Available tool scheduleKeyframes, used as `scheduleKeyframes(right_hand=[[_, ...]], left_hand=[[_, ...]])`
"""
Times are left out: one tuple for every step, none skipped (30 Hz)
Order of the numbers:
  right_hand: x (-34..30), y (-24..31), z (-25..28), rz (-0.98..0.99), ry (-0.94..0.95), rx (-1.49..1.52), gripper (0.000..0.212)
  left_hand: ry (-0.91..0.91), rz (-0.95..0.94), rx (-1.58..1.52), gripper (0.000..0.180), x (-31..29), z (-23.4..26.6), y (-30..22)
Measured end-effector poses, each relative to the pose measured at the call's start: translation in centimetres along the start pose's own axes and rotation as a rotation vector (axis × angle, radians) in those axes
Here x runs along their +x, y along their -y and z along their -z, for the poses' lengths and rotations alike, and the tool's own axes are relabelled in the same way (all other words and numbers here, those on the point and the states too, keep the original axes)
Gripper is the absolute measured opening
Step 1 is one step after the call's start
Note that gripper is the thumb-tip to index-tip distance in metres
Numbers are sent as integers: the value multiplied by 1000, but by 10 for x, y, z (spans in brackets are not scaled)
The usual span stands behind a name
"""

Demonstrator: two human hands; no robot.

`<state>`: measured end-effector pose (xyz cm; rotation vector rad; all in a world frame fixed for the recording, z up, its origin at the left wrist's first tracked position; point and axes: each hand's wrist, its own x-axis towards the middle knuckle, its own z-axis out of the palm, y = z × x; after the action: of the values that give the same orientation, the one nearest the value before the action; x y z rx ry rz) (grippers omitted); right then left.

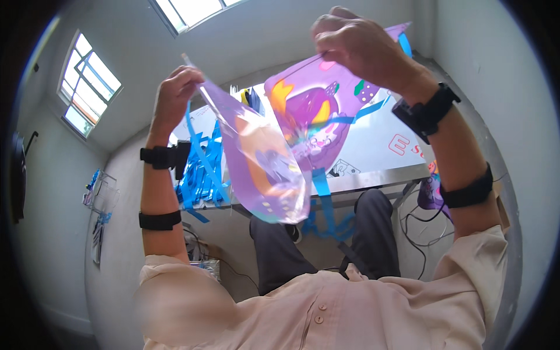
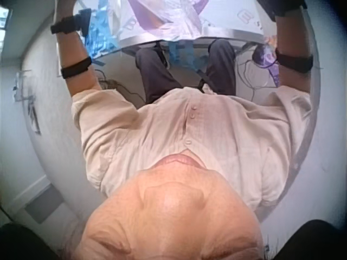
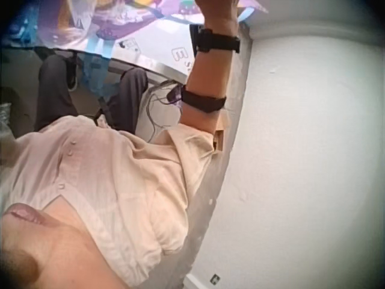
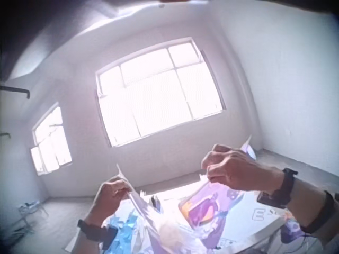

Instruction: Folding a decorative kite and placing it into a plastic sleeve for packaging.

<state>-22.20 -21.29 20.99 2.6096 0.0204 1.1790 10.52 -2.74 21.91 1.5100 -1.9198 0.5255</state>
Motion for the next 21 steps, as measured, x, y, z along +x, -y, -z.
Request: scheduleKeyframes(right_hand=[[10, 12, -3, 73, -73, 46, 9], [16, 25, -4, 83, -80, 63, 10], [20, 35, -6, 92, -91, 63, 12], [24, 44, -9, 24, -18, 108, 14], [28, 48, -11, 28, -32, 125, 14], [30, 51, -13, 50, -26, 158, 11], [30, 52, -15, 54, -12, 190, 9], [30, 52, -16, 78, -7, 182, 9], [26, 50, -16, 108, -33, 192, 9], [22, 49, -16, -52, 104, 452, 7], [19, 46, -15, -177, 230, 717, 7], [15, 44, -16, -205, 241, 710, 7], [12, 41, -15, -251, 272, 732, 7], [8, 39, -16, -309, 288, 750, 8], [3, 37, -16, -290, 304, 759, 8], [-2, 36, -16, -376, 243, 766, 9], [-6, 34, -16, -460, 179, 771, 10], [-8, 33, -15, -522, 195, 667, 12], [-12, 32, -15, -466, 150, 696, 12], [-8, 31, -15, -485, 112, 658, 11], [-10, 32, -15, -513, 80, 626, 11]], left_hand=[[19, -37, -19, 7, 10, -6, -12], [53, -52, -119, 7, 15, -14, -27], [88, -70, -220, 7, 21, -21, -39], [120, -91, -294, 7, 25, -27, -50], [155, -109, -370, 7, 30, -34, -59], [121, -139, -528, 11, 33, -44, -70], [148, -179, -485, 12, 35, -48, -77], [145, -204, -575, 12, 37, -54, -84], [148, -218, -670, 11, 36, -58, -91], [146, -223, -670, 11, 33, -61, -97], [183, -119, -783, 10, 28, -60, -101], [208, -9, -897, 10, 24, -60, -104], [200, 97, -997, 10, 19, -59, -106], [126, 197, -1097, 11, 10, -56, -109], [20, 274, -1173, 12, 2, -52, -110], [-125, 332, -1223, 14, -5, -48, -110], [-292, 382, -1257, 15, -10, -39, -107], [-447, 419, -1261, 17, -12, -30, -104], [-554, 427, -1245, 19, -13, -15, -100], [-586, 398, -1229, 21, -10, 9, -92], [-582, 365, -1205, 23, -10, 25, -88]])
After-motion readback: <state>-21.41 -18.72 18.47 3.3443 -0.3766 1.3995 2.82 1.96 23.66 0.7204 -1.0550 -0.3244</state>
